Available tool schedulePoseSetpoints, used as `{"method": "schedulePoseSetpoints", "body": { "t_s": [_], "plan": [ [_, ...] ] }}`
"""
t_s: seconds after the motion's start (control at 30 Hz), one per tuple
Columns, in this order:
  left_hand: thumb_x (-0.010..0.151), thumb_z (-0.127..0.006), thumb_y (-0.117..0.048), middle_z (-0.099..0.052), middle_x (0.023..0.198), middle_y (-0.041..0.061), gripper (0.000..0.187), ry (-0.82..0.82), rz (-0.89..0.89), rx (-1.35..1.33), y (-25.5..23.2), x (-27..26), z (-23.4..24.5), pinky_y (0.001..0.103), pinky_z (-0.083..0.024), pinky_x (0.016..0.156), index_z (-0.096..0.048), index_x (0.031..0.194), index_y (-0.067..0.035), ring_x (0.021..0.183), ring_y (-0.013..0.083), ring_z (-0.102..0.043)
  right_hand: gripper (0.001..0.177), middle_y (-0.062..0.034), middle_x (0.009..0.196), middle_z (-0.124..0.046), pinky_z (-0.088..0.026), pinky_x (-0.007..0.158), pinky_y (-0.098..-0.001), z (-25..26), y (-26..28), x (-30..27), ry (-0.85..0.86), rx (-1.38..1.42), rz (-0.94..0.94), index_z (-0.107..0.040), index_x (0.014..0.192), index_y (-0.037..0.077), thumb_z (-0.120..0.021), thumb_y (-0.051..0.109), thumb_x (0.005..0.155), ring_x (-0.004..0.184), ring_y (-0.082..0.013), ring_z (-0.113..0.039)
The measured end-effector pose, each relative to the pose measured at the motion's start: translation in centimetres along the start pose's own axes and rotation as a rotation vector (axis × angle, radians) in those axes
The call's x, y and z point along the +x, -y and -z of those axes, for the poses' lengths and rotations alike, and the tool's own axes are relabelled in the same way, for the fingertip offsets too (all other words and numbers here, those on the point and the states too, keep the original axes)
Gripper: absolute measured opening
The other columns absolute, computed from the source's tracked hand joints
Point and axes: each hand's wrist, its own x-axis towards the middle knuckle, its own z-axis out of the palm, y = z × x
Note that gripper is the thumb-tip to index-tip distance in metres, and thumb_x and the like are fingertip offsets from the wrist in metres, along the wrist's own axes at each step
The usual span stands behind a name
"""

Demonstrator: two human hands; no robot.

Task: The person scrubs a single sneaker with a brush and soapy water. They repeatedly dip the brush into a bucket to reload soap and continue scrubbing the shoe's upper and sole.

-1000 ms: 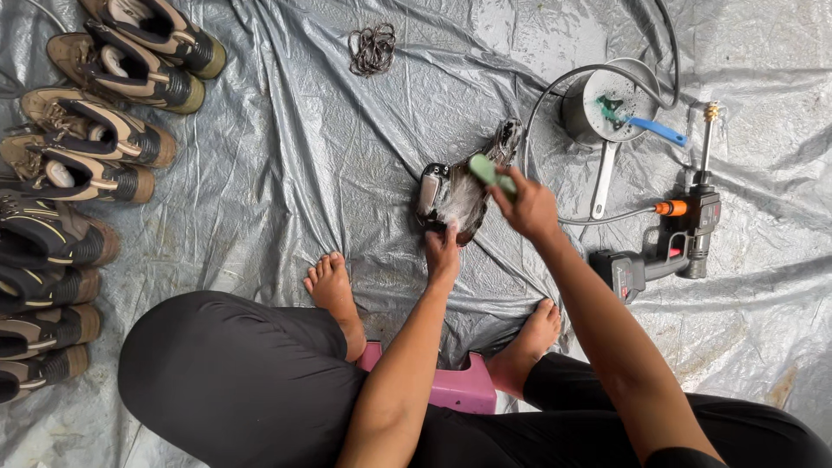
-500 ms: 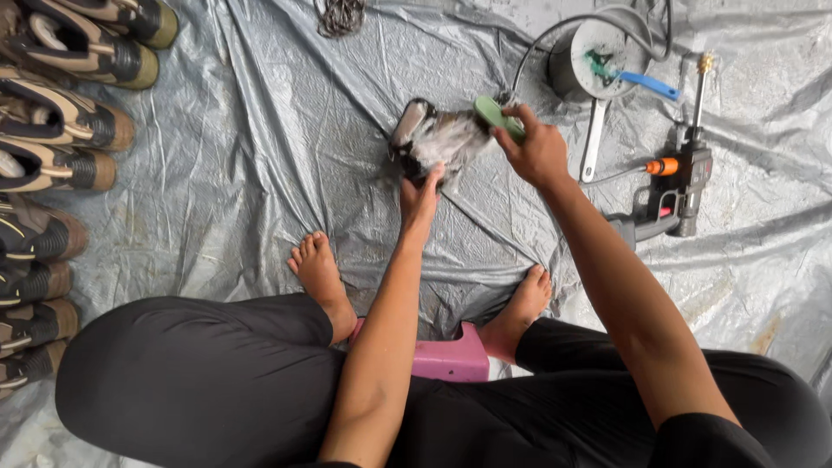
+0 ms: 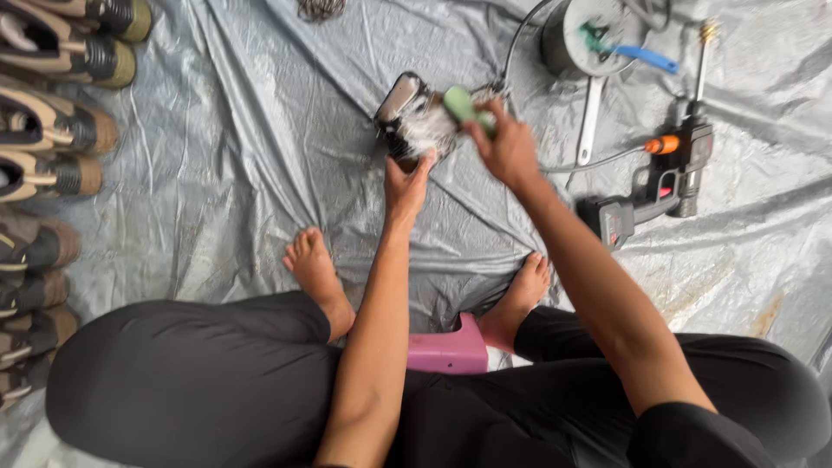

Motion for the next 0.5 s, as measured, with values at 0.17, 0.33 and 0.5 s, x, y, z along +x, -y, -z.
{"method": "schedulePoseSetpoints", "body": {
  "t_s": [0.17,0.33,0.5],
  "plan": [
    [0.086,-0.090,-0.037,-0.070,0.125,0.025,0.066,0.009,0.026,0.040,2.2,0.1,0.3,0.052,-0.059,0.101,-0.059,0.132,-0.002,0.127,0.0374,-0.067,0.033,-0.0170,0.069,-0.068,-0.056,0.076,-0.0559,-0.5,0.7,-2.6,0.173,0.053,-0.003,-0.062,0.132,0.033,-0.064,0.051,0.104,0.076,-0.0448,-0.073],
    [0.080,-0.090,-0.043,-0.068,0.130,0.028,0.079,-0.008,0.047,0.104,-1.3,-0.5,-0.1,0.052,-0.055,0.107,-0.053,0.136,-0.002,0.131,0.0403,-0.064,0.027,-0.0155,0.059,-0.063,-0.055,0.077,-0.0550,0.6,-3.1,0.2,-0.007,-0.073,-0.043,-0.062,0.132,0.030,-0.063,0.047,0.111,0.071,-0.0454,-0.072],
    [0.080,-0.088,-0.038,-0.061,0.145,0.029,0.091,0.073,0.081,0.148,-4.7,-1.4,-0.1,0.053,-0.048,0.118,-0.047,0.150,0.002,0.142,0.0390,-0.056,0.031,-0.0181,0.063,-0.067,-0.056,0.077,-0.0552,-0.7,3.3,-2.0,0.070,0.141,-0.043,-0.061,0.130,0.030,-0.066,0.045,0.103,0.076,-0.0463,-0.073]
  ]
}}
